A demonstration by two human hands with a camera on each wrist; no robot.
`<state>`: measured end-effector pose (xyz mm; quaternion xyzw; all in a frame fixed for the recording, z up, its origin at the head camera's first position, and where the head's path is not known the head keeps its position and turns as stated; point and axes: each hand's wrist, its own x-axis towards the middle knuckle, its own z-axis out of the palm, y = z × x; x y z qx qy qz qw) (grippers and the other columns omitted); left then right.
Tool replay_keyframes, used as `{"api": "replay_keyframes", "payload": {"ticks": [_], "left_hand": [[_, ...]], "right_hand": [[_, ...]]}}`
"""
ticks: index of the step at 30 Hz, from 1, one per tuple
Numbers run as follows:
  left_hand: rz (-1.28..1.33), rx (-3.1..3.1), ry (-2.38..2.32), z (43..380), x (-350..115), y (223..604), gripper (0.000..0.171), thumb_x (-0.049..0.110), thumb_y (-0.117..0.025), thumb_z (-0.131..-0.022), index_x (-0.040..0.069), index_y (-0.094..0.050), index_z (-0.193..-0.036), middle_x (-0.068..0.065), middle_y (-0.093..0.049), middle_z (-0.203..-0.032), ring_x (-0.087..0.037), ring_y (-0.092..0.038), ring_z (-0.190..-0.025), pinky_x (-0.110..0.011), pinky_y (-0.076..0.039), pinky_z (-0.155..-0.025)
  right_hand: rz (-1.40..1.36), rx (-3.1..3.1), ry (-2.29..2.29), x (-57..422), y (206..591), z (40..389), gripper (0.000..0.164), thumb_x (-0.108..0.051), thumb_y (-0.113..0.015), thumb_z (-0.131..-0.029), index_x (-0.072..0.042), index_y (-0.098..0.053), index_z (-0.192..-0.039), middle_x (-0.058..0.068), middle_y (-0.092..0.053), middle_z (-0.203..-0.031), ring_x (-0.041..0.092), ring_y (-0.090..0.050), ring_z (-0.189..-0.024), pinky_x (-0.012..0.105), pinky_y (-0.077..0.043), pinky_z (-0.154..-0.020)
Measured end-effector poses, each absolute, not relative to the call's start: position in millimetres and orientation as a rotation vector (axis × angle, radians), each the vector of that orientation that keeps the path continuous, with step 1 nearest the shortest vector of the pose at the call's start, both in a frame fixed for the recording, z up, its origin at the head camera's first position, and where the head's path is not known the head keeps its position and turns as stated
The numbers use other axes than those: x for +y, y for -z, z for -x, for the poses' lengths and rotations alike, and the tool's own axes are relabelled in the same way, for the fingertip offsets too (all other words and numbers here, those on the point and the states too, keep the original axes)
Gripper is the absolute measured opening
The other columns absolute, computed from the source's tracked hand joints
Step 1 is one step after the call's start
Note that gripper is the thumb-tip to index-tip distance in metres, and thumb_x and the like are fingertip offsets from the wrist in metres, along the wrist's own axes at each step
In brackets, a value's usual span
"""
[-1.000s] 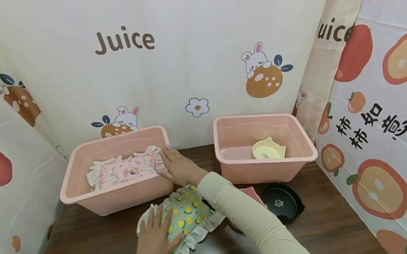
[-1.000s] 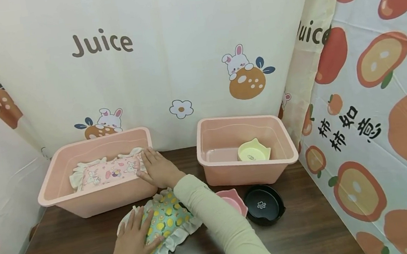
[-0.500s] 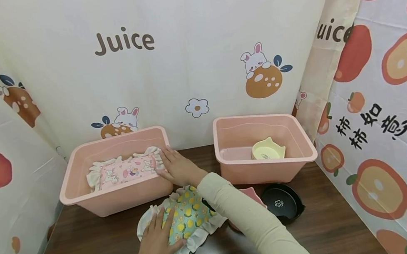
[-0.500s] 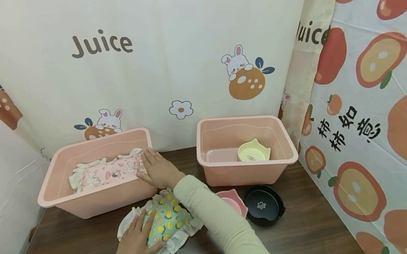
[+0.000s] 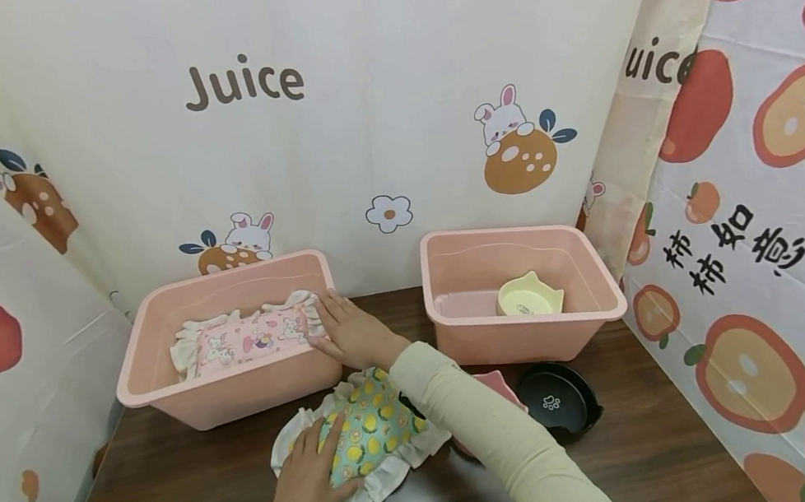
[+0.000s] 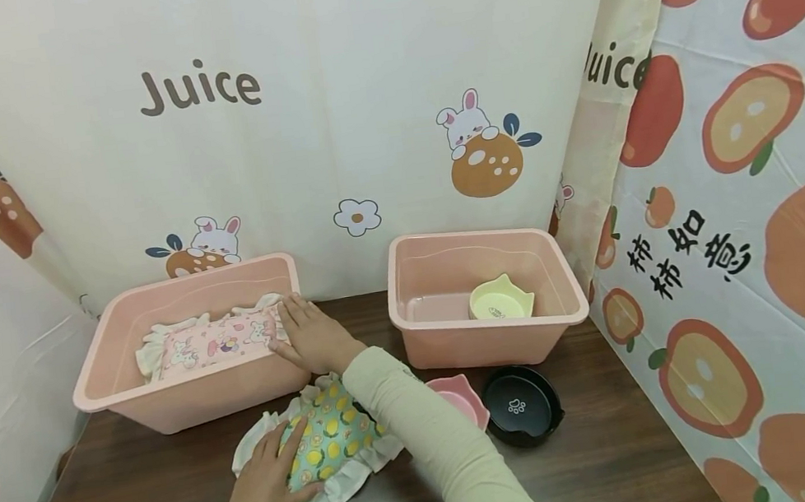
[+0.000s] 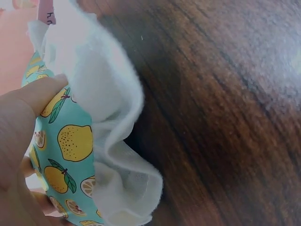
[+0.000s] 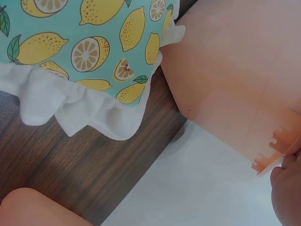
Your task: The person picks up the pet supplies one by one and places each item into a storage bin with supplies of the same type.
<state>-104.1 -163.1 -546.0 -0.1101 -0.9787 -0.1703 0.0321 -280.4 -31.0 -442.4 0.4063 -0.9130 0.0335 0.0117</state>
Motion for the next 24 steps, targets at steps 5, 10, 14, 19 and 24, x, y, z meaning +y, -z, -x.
{"api": "replay_keyframes", "payload": {"ticks": [5,10,14,19,24], "left_hand": [[0.315,-2.997,0.496,102.3,-163.5,548.3,0.1,0.054,-0.082,-0.066,0.021,-0.037,-0.149,-0.021,-0.045,-0.139,-0.044,-0.046,-0.121,-0.063,-0.044,-0.086],[0.311,-2.968,0.451,99.6,-164.2,548.4,0.098,0.05,-0.085,-0.063,0.018,-0.042,-0.146,-0.02,-0.049,-0.132,-0.042,-0.048,-0.117,-0.064,-0.036,-0.092],[0.321,-2.967,0.462,97.6,-166.0,546.5,0.097,0.046,-0.085,-0.062,0.015,-0.044,-0.144,-0.022,-0.05,-0.126,-0.041,-0.048,-0.115,-0.06,-0.037,-0.095],[0.312,-2.992,0.519,96.3,-169.2,544.2,0.097,0.041,-0.085,-0.061,0.011,-0.044,-0.143,-0.024,-0.049,-0.124,-0.041,-0.046,-0.117,-0.054,-0.04,-0.097],[0.318,-3.009,0.563,96.1,-170.4,541.3,0.096,0.04,-0.085,-0.061,0.01,-0.044,-0.143,-0.026,-0.047,-0.127,-0.043,-0.046,-0.118,-0.055,-0.041,-0.096]], "right_hand": [[-1.265,-2.857,-0.11,-30.8,441.3,279.9,0.068,-0.045,-0.025,-0.104,0.001,-0.01,-0.152,0.016,-0.009,-0.16,0.027,0.001,-0.148,0.032,-0.005,-0.119],[-1.27,-2.854,-0.103,-30.9,440.8,279.5,0.068,-0.045,-0.023,-0.104,0.001,-0.01,-0.152,0.016,-0.009,-0.16,0.027,0.001,-0.148,0.032,-0.003,-0.119],[-1.274,-2.846,-0.113,-30.6,440.7,279.0,0.067,-0.044,-0.024,-0.104,0.002,-0.012,-0.152,0.017,-0.011,-0.159,0.028,-0.001,-0.148,0.032,-0.003,-0.119],[-1.27,-2.846,-0.125,-30.4,441.4,279.5,0.068,-0.044,-0.024,-0.104,0.003,-0.014,-0.151,0.017,-0.012,-0.159,0.028,-0.002,-0.148,0.032,-0.003,-0.119],[-1.262,-2.852,-0.122,-30.0,441.2,279.7,0.068,-0.046,-0.023,-0.104,0.001,-0.013,-0.152,0.016,-0.011,-0.159,0.027,-0.001,-0.148,0.031,-0.004,-0.119]]}}
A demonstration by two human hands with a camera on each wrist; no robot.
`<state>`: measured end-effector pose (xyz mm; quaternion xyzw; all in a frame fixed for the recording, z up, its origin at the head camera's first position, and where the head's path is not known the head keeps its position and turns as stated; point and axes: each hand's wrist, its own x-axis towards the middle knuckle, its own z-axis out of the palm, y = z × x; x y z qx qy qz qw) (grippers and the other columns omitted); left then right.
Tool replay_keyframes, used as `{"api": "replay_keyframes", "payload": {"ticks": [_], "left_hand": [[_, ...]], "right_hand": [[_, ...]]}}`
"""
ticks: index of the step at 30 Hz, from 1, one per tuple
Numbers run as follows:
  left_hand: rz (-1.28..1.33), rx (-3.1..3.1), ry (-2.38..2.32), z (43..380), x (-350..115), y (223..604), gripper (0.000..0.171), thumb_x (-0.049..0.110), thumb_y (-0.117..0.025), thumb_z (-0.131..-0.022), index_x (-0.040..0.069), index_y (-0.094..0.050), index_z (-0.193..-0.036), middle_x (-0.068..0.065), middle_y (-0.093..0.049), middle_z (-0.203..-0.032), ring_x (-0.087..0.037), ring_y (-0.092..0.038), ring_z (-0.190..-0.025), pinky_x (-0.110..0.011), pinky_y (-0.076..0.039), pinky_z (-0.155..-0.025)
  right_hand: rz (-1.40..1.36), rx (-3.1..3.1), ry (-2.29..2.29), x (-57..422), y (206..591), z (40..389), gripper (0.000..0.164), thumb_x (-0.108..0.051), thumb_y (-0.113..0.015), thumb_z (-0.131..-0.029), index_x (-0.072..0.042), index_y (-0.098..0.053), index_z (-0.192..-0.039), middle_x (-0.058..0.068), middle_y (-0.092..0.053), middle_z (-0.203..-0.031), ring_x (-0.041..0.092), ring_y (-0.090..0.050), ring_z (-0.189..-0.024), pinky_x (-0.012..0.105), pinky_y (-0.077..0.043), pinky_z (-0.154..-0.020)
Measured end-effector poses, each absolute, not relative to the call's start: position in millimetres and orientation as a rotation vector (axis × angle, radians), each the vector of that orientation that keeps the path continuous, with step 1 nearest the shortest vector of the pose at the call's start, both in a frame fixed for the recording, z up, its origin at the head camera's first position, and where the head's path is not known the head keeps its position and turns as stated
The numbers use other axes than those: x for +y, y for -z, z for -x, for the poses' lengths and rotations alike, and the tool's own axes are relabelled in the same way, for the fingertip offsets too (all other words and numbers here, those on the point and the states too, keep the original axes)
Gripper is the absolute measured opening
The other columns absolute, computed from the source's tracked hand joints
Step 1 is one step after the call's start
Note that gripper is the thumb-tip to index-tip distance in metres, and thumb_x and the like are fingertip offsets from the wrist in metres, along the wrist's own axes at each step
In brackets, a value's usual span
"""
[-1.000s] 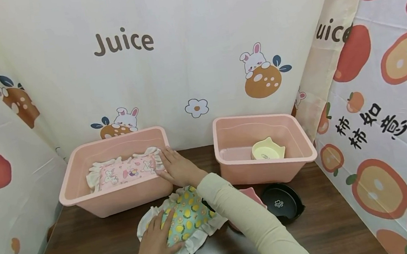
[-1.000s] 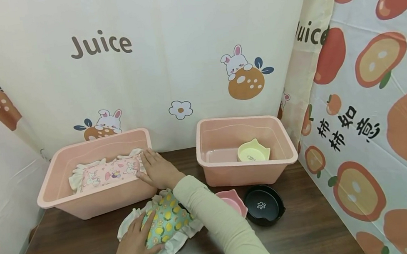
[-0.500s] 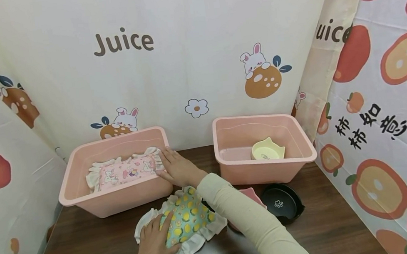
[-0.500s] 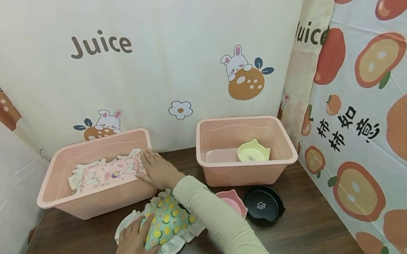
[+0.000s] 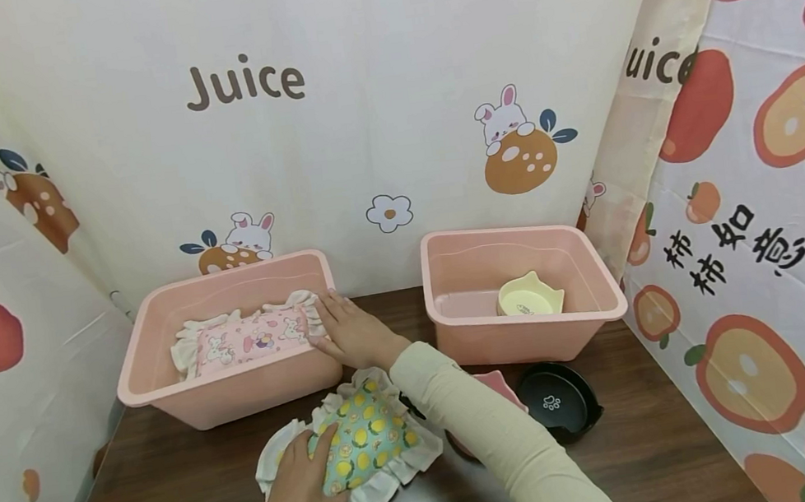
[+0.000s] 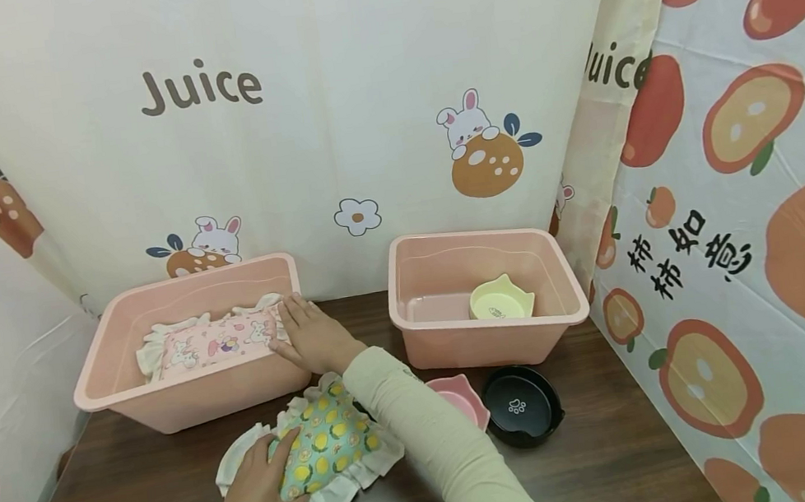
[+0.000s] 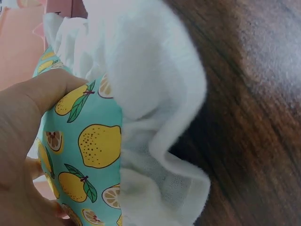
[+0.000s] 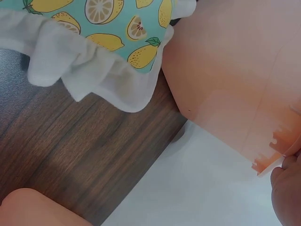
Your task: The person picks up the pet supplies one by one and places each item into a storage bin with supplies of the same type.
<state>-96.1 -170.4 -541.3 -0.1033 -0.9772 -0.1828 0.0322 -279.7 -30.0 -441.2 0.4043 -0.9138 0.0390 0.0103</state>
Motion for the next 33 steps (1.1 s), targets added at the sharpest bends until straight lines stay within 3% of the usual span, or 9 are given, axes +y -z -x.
{"api": "replay_keyframes", "payload": {"ticks": [25,33], "left_hand": [[0.457,-3.114,0.52,82.5,-198.7,513.5,0.091,0.036,-0.085,-0.061,0.023,-0.047,-0.143,-0.018,-0.055,-0.123,-0.036,-0.054,-0.105,-0.059,-0.044,-0.087],[0.699,-3.105,0.581,76.9,-223.7,492.3,0.088,0.032,-0.083,-0.062,0.023,-0.047,-0.142,-0.021,-0.053,-0.128,-0.039,-0.054,-0.108,-0.06,-0.045,-0.082]], "right_hand": [[-1.236,-2.871,-0.122,-31.1,444.7,282.0,0.068,-0.046,-0.026,-0.103,-0.002,-0.011,-0.153,0.013,-0.01,-0.16,0.024,0.001,-0.148,0.03,-0.002,-0.118],[-1.243,-2.871,-0.122,-31.1,443.0,280.7,0.069,-0.047,-0.026,-0.103,-0.001,-0.011,-0.153,0.014,-0.01,-0.16,0.026,0.0,-0.148,0.03,-0.003,-0.119]]}}
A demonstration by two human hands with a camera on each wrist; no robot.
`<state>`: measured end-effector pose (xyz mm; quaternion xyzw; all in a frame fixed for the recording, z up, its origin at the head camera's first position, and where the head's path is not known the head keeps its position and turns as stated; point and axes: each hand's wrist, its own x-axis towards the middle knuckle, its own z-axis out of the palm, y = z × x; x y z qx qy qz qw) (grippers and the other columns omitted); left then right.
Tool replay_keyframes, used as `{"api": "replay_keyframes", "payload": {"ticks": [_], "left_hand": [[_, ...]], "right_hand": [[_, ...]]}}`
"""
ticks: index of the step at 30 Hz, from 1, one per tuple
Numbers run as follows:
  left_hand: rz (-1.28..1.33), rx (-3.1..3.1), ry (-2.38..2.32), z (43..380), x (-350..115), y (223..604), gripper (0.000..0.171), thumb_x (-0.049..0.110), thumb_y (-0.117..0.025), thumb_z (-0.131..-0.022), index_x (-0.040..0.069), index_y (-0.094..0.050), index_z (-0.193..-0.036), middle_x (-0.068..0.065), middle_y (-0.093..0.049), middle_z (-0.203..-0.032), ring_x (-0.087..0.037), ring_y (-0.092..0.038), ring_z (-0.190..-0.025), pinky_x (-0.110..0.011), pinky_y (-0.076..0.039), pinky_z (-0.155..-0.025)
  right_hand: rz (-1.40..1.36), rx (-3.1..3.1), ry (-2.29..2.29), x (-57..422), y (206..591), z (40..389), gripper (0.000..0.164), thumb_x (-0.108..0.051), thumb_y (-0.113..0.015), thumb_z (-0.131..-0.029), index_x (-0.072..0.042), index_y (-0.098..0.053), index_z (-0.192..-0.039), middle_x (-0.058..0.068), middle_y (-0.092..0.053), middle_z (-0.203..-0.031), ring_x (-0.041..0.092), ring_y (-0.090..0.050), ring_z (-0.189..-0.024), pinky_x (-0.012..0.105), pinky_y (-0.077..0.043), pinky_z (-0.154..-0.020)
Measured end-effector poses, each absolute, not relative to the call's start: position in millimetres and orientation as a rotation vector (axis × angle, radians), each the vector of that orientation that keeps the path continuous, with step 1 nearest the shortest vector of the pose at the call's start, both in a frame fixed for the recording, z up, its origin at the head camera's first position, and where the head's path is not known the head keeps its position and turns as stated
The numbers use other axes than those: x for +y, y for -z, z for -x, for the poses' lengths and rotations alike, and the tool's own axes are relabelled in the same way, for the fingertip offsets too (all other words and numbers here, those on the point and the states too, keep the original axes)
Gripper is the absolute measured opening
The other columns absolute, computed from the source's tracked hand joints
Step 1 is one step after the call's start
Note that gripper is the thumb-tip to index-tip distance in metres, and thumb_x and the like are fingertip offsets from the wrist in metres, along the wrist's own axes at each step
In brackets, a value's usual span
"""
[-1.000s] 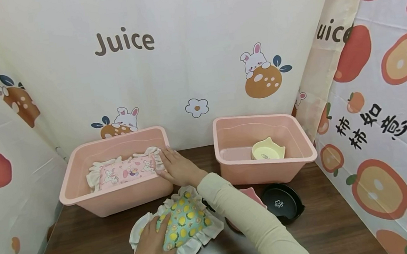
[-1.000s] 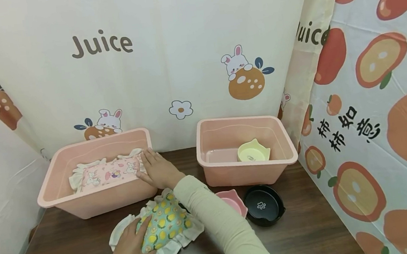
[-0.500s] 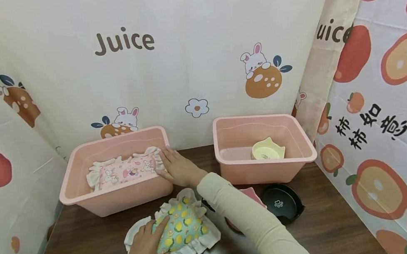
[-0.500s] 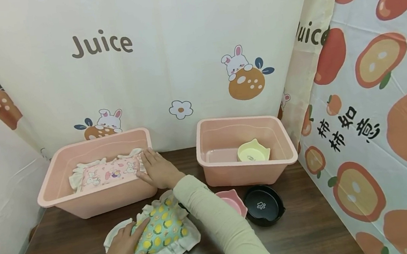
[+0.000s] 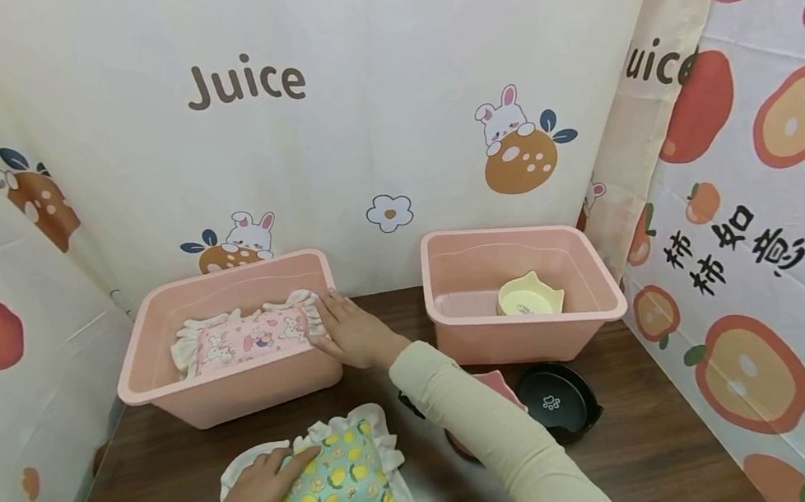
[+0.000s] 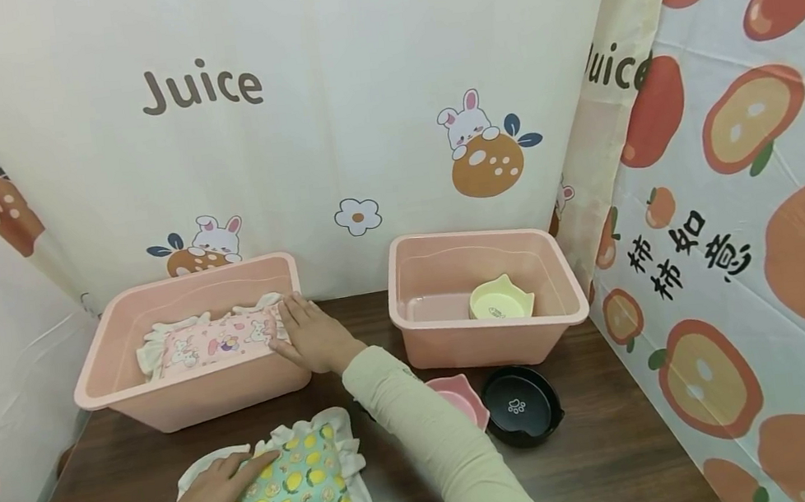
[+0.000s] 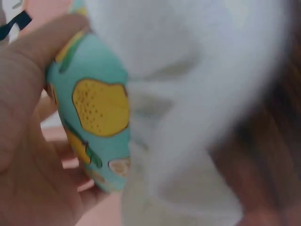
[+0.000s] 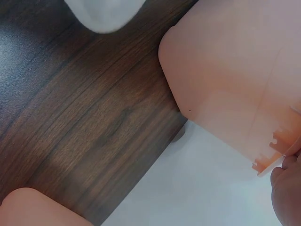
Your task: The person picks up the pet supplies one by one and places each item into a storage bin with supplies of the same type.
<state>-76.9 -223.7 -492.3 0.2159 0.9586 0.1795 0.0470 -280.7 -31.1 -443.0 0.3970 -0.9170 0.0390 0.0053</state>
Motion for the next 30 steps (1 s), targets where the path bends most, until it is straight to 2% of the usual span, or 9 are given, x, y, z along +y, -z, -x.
{"api": "replay_keyframes", "payload": {"ticks": [3,10,17,25,30], "left_hand": [[-0.7,2.919,-0.547,74.2,-233.5,483.1,0.088,0.032,-0.083,-0.062,0.026,-0.046,-0.142,-0.02,-0.052,-0.13,-0.04,-0.052,-0.111,-0.061,-0.045,-0.084],[-0.692,2.928,-0.519,69.0,-253.7,456.7,0.085,0.031,-0.085,-0.06,0.034,-0.049,-0.138,-0.013,-0.053,-0.127,-0.034,-0.053,-0.109,-0.058,-0.046,-0.08],[-0.686,2.981,-0.466,65.5,-272.1,428.2,0.085,0.03,-0.086,-0.057,0.036,-0.053,-0.135,-0.012,-0.055,-0.125,-0.034,-0.054,-0.109,-0.055,-0.048,-0.076],[-0.603,2.987,-0.427,69.0,-292.4,390.4,0.086,0.038,-0.088,-0.058,0.038,-0.051,-0.136,-0.013,-0.054,-0.129,-0.037,-0.052,-0.113,-0.058,-0.049,-0.078],[-0.585,3.057,-0.387,74.2,-303.3,369.4,0.09,0.035,-0.09,-0.054,0.038,-0.052,-0.136,-0.016,-0.053,-0.129,-0.038,-0.051,-0.111,-0.058,-0.049,-0.074]], "right_hand": [[-1.241,-2.874,-0.128,-31.2,443.2,280.7,0.069,-0.047,-0.026,-0.103,-0.001,-0.011,-0.153,0.014,-0.011,-0.16,0.026,0.0,-0.148,0.03,-0.003,-0.119],[-1.247,-2.866,-0.133,-31.8,444.3,281.4,0.069,-0.047,-0.025,-0.103,-0.001,-0.012,-0.153,0.014,-0.011,-0.16,0.026,0.0,-0.148,0.031,-0.003,-0.119],[-1.24,-2.85,-0.153,-32.1,446.1,281.6,0.069,-0.048,-0.026,-0.103,0.0,-0.014,-0.152,0.015,-0.014,-0.159,0.026,-0.001,-0.148,0.031,-0.004,-0.119],[-1.242,-2.862,-0.153,-30.5,445.6,282.0,0.07,-0.048,-0.026,-0.103,0.0,-0.012,-0.152,0.015,-0.012,-0.16,0.025,0.001,-0.148,0.03,-0.002,-0.118],[-1.254,-2.852,-0.168,-30.4,446.5,283.0,0.069,-0.045,-0.03,-0.103,0.001,-0.013,-0.152,0.018,-0.014,-0.159,0.027,0.0,-0.148,0.031,-0.002,-0.119]]}}
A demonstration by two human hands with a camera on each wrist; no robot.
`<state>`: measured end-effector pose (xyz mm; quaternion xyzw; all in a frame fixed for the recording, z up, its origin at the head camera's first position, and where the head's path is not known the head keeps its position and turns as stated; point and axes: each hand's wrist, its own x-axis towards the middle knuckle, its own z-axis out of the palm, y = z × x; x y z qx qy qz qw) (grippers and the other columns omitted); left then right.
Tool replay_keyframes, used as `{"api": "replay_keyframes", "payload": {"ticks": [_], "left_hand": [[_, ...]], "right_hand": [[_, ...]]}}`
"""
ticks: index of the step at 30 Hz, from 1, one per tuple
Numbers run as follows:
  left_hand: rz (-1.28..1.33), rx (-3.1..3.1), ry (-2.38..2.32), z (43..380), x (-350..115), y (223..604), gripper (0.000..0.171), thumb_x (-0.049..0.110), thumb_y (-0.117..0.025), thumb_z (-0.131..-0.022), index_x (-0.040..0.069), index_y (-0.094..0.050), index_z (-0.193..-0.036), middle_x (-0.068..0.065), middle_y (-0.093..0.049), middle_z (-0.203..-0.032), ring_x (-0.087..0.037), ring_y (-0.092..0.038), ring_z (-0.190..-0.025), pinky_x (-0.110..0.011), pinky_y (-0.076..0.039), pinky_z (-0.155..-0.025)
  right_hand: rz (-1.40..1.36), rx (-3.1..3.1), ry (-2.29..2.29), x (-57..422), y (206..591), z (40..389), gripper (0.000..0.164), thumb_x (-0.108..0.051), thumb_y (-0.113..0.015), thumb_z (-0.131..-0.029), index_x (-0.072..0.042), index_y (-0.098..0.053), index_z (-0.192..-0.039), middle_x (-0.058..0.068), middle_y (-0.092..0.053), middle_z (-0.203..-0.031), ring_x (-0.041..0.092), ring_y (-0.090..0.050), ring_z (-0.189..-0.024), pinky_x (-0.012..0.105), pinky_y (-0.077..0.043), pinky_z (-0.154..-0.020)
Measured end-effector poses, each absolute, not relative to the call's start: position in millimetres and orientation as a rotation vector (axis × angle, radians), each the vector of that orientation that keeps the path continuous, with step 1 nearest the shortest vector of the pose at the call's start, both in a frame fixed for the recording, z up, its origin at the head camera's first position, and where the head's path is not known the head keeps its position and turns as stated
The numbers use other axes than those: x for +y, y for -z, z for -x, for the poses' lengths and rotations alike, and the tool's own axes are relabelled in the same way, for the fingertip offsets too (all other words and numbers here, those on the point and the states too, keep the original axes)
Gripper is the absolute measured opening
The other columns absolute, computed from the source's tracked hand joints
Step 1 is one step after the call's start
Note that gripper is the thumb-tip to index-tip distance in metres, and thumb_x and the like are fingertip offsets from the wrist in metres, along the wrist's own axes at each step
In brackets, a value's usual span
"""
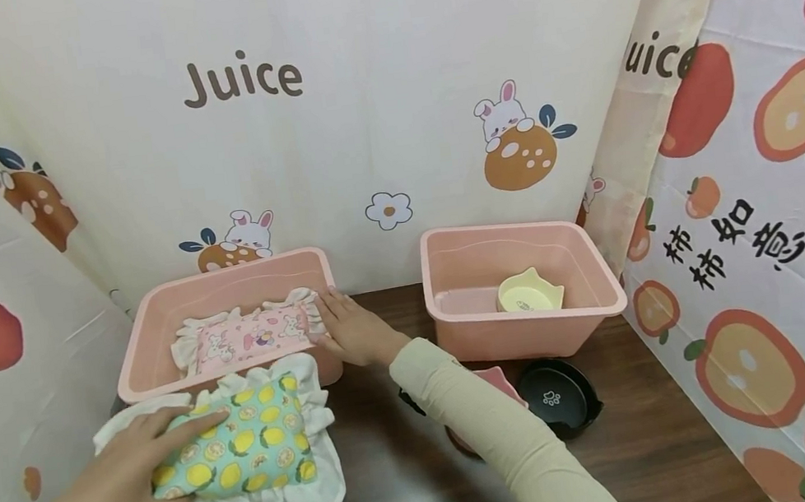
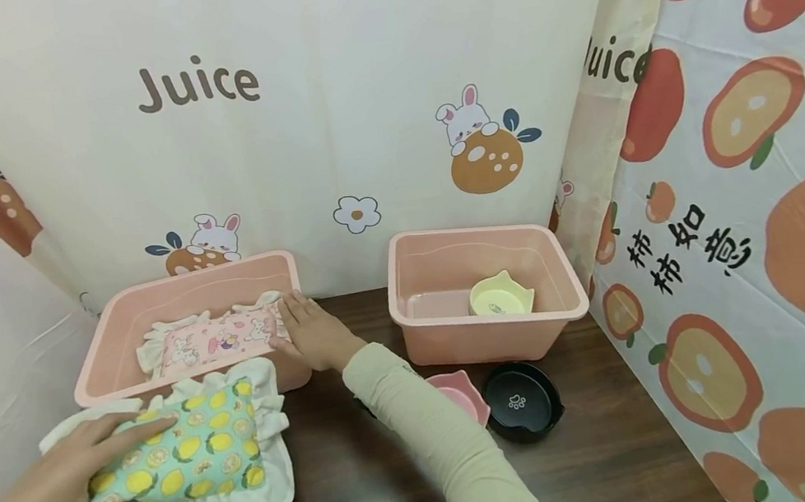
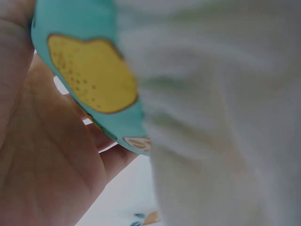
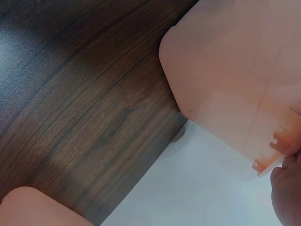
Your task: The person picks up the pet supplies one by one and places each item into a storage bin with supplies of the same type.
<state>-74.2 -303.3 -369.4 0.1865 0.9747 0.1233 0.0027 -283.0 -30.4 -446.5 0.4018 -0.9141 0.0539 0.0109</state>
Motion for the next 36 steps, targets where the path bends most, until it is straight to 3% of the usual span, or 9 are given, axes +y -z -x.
{"api": "replay_keyframes", "payload": {"ticks": [9,18,25,36], "left_hand": [[-0.709,3.238,-0.355,98.2,-320.9,343.6,0.098,0.024,-0.092,-0.051,0.031,-0.05,-0.139,-0.019,-0.053,-0.123,-0.038,-0.049,-0.104,-0.059,-0.046,-0.071],[-0.75,3.327,-0.334,142.2,-329.8,330.4,0.096,0.02,-0.092,-0.053,0.023,-0.05,-0.139,-0.023,-0.052,-0.118,-0.035,-0.048,-0.098,-0.057,-0.045,-0.07],[-0.658,3.286,-0.348,178.9,-332.3,326.0,0.095,0.019,-0.089,-0.06,0.019,-0.044,-0.144,-0.029,-0.046,-0.126,-0.043,-0.045,-0.106,-0.064,-0.042,-0.076],[-0.518,3.186,-0.383,229.7,-333.4,340.6,0.086,0.023,-0.083,-0.072,0.014,-0.04,-0.145,-0.038,-0.036,-0.134,-0.057,-0.035,-0.117,-0.073,-0.032,-0.087]], "right_hand": [[-1.243,-2.903,-0.181,-32.4,445.3,281.0,0.071,-0.047,-0.027,-0.103,0.0,-0.01,-0.153,0.014,-0.008,-0.161,0.024,0.003,-0.148,0.031,-0.004,-0.119],[-1.234,-2.867,-0.121,-32.6,448.0,283.5,0.07,-0.049,-0.024,-0.103,-0.001,-0.011,-0.153,0.014,-0.011,-0.16,0.025,0.0,-0.148,0.032,-0.006,-0.119],[-1.243,-2.861,-0.047,-31.3,446.0,284.1,0.067,-0.044,-0.025,-0.104,-0.001,-0.01,-0.152,0.015,-0.01,-0.16,0.025,0.001,-0.148,0.031,-0.006,-0.119],[-1.259,-2.858,-0.123,-30.7,445.9,283.8,0.072,-0.052,-0.017,-0.102,-0.001,-0.008,-0.153,0.013,-0.007,-0.161,0.026,0.0,-0.148,0.031,-0.003,-0.119]]}}
